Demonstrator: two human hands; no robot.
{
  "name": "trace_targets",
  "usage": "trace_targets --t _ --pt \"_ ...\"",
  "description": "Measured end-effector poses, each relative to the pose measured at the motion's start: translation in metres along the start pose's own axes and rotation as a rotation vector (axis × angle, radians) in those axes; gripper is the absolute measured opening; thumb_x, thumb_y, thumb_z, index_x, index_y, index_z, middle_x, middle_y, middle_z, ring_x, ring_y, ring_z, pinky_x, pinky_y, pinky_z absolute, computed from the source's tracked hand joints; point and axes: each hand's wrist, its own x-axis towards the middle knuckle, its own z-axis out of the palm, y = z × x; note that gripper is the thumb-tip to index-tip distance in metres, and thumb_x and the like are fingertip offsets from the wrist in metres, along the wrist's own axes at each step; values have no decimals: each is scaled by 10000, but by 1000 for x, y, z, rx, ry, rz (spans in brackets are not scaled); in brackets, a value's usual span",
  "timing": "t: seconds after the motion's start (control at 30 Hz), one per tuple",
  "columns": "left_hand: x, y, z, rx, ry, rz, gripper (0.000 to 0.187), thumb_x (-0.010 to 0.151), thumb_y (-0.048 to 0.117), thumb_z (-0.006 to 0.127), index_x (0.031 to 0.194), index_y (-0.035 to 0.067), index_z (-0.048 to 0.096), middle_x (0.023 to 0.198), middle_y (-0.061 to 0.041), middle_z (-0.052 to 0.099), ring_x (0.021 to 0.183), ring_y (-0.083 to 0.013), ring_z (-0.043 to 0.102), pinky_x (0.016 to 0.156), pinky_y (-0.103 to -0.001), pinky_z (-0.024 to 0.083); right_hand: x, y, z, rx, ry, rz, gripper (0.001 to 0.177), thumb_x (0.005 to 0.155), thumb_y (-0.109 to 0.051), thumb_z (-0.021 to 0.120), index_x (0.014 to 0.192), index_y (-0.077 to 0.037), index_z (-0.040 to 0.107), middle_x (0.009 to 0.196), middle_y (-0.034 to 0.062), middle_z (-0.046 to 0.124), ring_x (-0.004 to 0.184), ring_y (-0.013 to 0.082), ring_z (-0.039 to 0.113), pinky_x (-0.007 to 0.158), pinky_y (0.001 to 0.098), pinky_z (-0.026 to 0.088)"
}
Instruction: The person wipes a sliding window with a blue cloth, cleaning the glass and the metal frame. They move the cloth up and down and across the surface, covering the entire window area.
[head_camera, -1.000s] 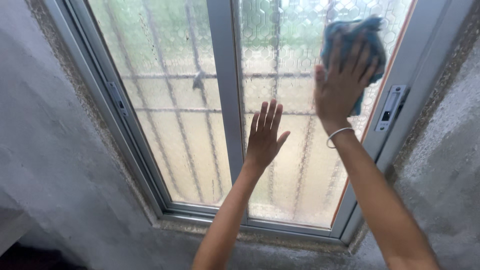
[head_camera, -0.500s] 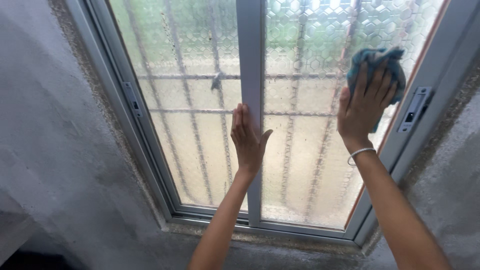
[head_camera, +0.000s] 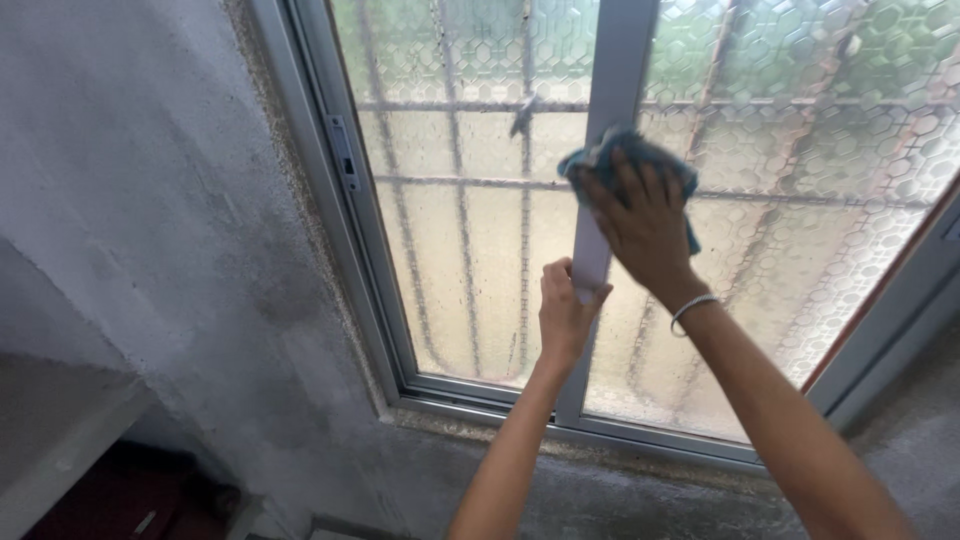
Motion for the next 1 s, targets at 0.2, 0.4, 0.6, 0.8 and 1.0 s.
trace_targets --t 0.2,0.4,0.6,0.8,1.0 --pt "-32 -19 -2 26 -106 -72 626 829 218 847 1264 15 445 1216 -171 537 1117 -352 576 867 -448 548 42 14 1 -77 120 57 535 1174 -321 567 1693 -265 452 1733 180 308 1535 414 346 1265 595 194" --pt "-36 -42 -2 -61 -159 -32 577 808 119 793 1298 32 501 1239 -151 581 1119 -319 640 876 -425 560 -72 -41 11 48 -181 -17 588 1024 -229 574 1602 -228 467 1675 152 325 1501 379 327 1273 571 236" --pt "-28 -38 -30 -56 -142 -82 313 882 176 749 1158 72 645 1011 -81 713 905 -210 717 757 -369 583 -74 -42 -3 -200 -138 -277 672 976 -33 635 1546 -370 520 1674 10 382 1536 234 363 1282 453 335" --pt "-24 -16 -67 28 -228 -315 365 994 406 638 857 93 766 636 -15 704 553 -106 667 577 -297 515 9 -17 7 -143 149 10 481 1034 -32 714 1449 -273 688 1646 39 423 1475 277 395 1231 428 382" --pt "-44 -43 -61 -259 -237 -430 362 1033 399 559 1049 79 728 828 -54 749 734 -133 707 666 -298 543 -81 -85 28 -41 104 89 228 971 -103 786 1154 -238 769 1413 70 494 1349 306 424 1137 475 400"
